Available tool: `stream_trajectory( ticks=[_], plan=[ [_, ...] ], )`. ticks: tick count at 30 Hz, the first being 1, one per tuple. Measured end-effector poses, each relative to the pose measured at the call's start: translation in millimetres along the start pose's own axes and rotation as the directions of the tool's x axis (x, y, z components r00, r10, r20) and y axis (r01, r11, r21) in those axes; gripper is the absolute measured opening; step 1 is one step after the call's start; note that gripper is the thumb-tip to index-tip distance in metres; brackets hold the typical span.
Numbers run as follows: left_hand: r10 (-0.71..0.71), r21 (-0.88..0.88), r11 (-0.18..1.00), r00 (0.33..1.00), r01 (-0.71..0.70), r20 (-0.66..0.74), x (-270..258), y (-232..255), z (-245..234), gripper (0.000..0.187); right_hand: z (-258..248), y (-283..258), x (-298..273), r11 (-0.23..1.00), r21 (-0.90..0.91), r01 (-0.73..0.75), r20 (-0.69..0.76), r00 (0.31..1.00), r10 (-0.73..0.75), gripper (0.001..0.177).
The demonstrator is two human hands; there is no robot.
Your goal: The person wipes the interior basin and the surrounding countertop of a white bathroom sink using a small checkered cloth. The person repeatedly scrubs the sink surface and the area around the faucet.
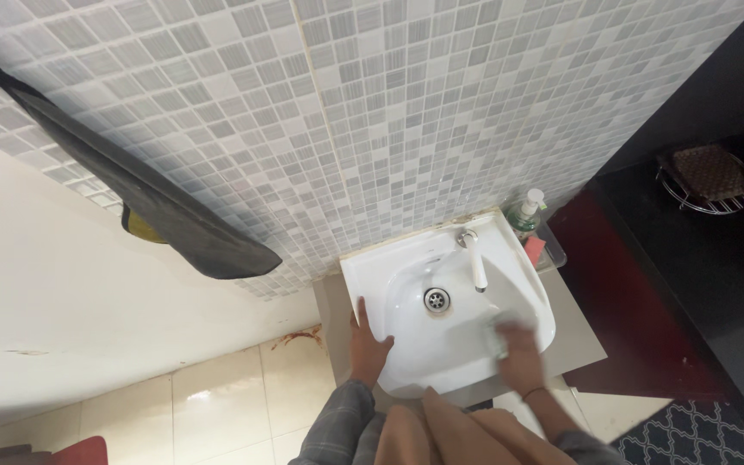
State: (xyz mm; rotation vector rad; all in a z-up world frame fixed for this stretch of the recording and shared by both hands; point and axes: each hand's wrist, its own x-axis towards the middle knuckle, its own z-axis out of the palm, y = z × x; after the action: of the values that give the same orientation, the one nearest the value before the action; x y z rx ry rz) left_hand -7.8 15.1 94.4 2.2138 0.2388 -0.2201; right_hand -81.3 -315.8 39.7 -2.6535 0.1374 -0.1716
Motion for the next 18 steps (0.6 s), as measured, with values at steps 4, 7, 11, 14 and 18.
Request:
stream_trajectory(
  ticks=[4, 7, 11, 14, 18],
  plan=[
    [-0.067, 0.163, 0.986, 0.989, 0.045, 0.132, 5, 7, -12, 0.117, -28, 22, 20, 0.956, -0.227, 0.189, -0.060, 0.976, -0.207, 0.052],
    [-0.179, 0.299, 0.948, 0.955, 0.105, 0.234, 5, 13, -18, 0.119, -7, 3, 16, 0.972, -0.189, 0.137, 0.065, 0.990, -0.127, 0.049],
    [0.034, 0.568, 0.815, 0.988, -0.114, 0.149, 10, 5, -6, 0.112, 46, -50, -9, 0.971, 0.153, 0.185, 0.200, 0.956, -0.214, 0.043],
    [0.209, 0.692, 0.665, 0.960, -0.280, 0.188, 24, 4, 5, 0.096, 86, -107, -24, 0.916, 0.362, 0.170, 0.323, 0.899, -0.294, 0.042],
    [0.085, 0.646, 0.739, 0.978, -0.190, 0.191, 27, 19, 0, 0.104, 85, -125, -29, 0.913, 0.375, 0.162, 0.362, 0.881, -0.305, 0.043]
  ],
)
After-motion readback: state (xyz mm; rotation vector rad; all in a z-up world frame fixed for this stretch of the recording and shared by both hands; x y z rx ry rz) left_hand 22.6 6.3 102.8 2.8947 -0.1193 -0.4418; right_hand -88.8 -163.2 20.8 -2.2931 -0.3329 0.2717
